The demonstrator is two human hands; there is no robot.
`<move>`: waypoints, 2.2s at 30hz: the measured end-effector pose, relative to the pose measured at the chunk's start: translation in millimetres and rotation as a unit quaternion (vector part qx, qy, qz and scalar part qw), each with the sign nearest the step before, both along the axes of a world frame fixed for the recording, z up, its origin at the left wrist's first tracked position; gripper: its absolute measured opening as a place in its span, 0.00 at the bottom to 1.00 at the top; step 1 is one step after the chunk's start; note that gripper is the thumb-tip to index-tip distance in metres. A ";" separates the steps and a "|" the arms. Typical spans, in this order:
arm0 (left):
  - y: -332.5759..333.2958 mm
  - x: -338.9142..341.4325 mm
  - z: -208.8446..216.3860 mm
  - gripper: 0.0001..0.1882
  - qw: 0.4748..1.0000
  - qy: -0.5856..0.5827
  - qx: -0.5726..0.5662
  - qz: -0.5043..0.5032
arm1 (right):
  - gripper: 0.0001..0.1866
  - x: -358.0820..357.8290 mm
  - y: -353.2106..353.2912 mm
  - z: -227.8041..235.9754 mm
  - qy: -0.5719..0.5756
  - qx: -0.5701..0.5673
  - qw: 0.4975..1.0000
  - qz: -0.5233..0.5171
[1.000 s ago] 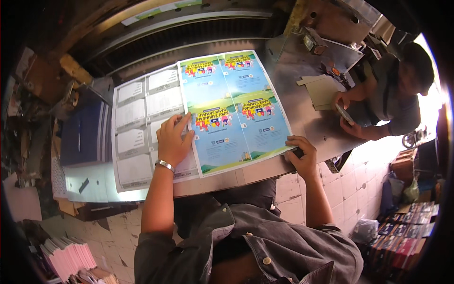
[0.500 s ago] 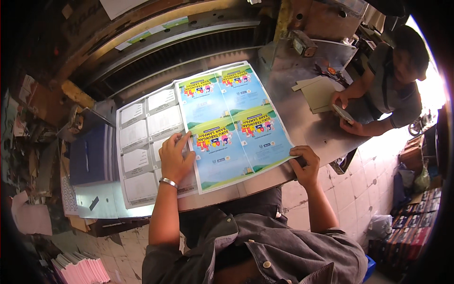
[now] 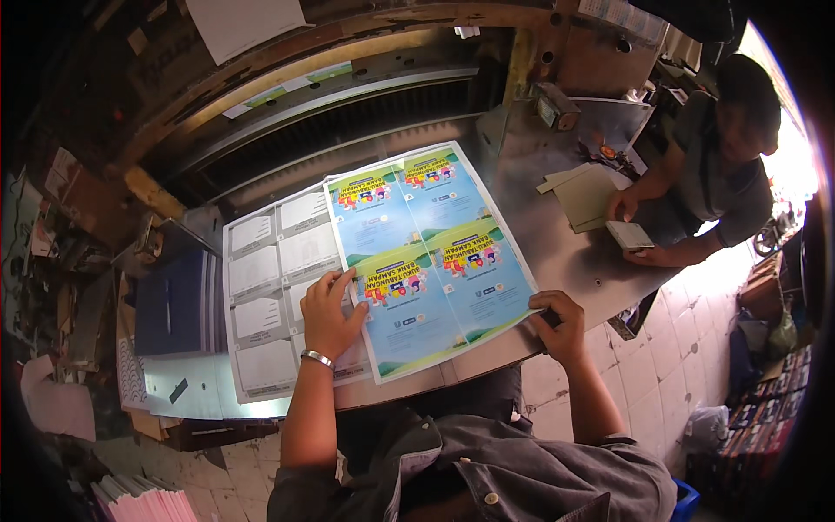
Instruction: The person organizes and aligns printed sheets and ledger papers on a metal workbench by hand, turning the items over to inspect different sides.
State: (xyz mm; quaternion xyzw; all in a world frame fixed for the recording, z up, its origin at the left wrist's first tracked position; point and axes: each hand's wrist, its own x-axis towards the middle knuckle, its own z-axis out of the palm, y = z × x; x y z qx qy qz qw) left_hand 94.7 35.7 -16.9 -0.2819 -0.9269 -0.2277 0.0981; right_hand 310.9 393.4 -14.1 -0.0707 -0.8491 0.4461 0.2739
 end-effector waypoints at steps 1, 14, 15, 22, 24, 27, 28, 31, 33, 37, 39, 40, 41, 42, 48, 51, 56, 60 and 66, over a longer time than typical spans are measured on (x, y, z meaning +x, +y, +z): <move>0.5 -0.7 1.0 0.35 1.000 -0.002 -0.001 0.000 | 0.12 -0.4 0.1 1.2 0.002 0.001 1.000 -0.001; 1.9 0.0 2.9 0.34 1.000 -0.012 0.016 0.006 | 0.12 -2.6 2.6 -0.3 -0.001 0.026 0.999 0.018; 2.2 0.9 4.2 0.34 1.000 -0.014 0.018 -0.001 | 0.12 -2.1 2.9 0.2 -0.003 0.032 0.999 0.008; -2.9 3.6 7.2 0.32 0.999 -0.037 0.011 0.015 | 0.12 -5.0 -0.9 2.6 -0.010 0.029 0.999 0.024; -3.8 4.1 7.3 0.32 0.999 -0.032 0.016 0.017 | 0.11 -6.4 -1.1 2.3 -0.009 0.033 0.999 0.030; -2.5 3.0 6.8 0.32 0.999 -0.028 0.017 0.013 | 0.11 -5.4 -1.1 2.6 -0.008 0.036 0.999 0.027; 0.0 2.5 6.7 0.32 0.999 -0.028 0.014 0.009 | 0.11 -3.8 -0.4 2.6 -0.006 0.036 0.999 0.022; 4.0 0.9 9.8 0.32 0.999 -0.036 0.011 0.006 | 0.11 -4.2 1.4 3.6 -0.004 0.037 0.999 0.019; 3.4 0.8 11.5 0.32 0.999 -0.035 0.010 0.005 | 0.14 -4.8 7.4 0.8 -0.009 0.048 0.998 0.039; -1.6 1.3 10.0 0.32 0.999 -0.035 0.014 0.016 | 0.26 -11.4 8.5 10.0 -0.060 -0.107 0.990 0.063; 0.3 0.2 10.2 0.33 1.000 -0.017 0.004 0.008 | 0.32 -30.8 17.8 34.3 -0.133 -0.015 0.991 0.029; 1.5 0.4 14.9 0.34 1.000 -0.023 -0.002 -0.002 | 0.32 -45.2 24.4 44.4 -0.125 0.074 0.989 0.016; 2.2 -1.4 18.6 0.34 0.999 -0.029 -0.008 -0.011 | 0.32 -64.1 33.3 49.3 -0.117 0.124 0.985 0.032; 3.9 -11.6 22.4 0.34 0.999 -0.028 -0.006 -0.019 | 0.32 -86.9 44.2 51.8 -0.110 0.175 0.977 0.045; 18.8 -121.3 30.9 0.33 0.999 0.036 0.029 -0.016 | 0.34 -257.8 72.5 29.9 -0.057 0.201 0.969 0.134; 43.4 -174.9 32.3 0.32 0.995 0.043 0.087 -0.026 | 0.37 -305.4 79.7 15.1 -0.041 0.169 0.975 0.139; 34.4 -198.1 -1.6 0.34 0.999 0.015 0.034 0.028 | 0.40 -322.1 73.6 -5.0 -0.110 0.260 0.954 0.101; 16.2 -198.1 -0.5 0.32 0.997 -0.038 0.073 -0.001 | 0.40 -322.0 76.9 -3.5 -0.109 0.275 0.950 0.096; 19.0 -194.3 3.4 0.29 0.997 -0.058 0.048 0.006 | 0.38 -321.7 76.1 -5.1 -0.113 0.287 0.947 0.091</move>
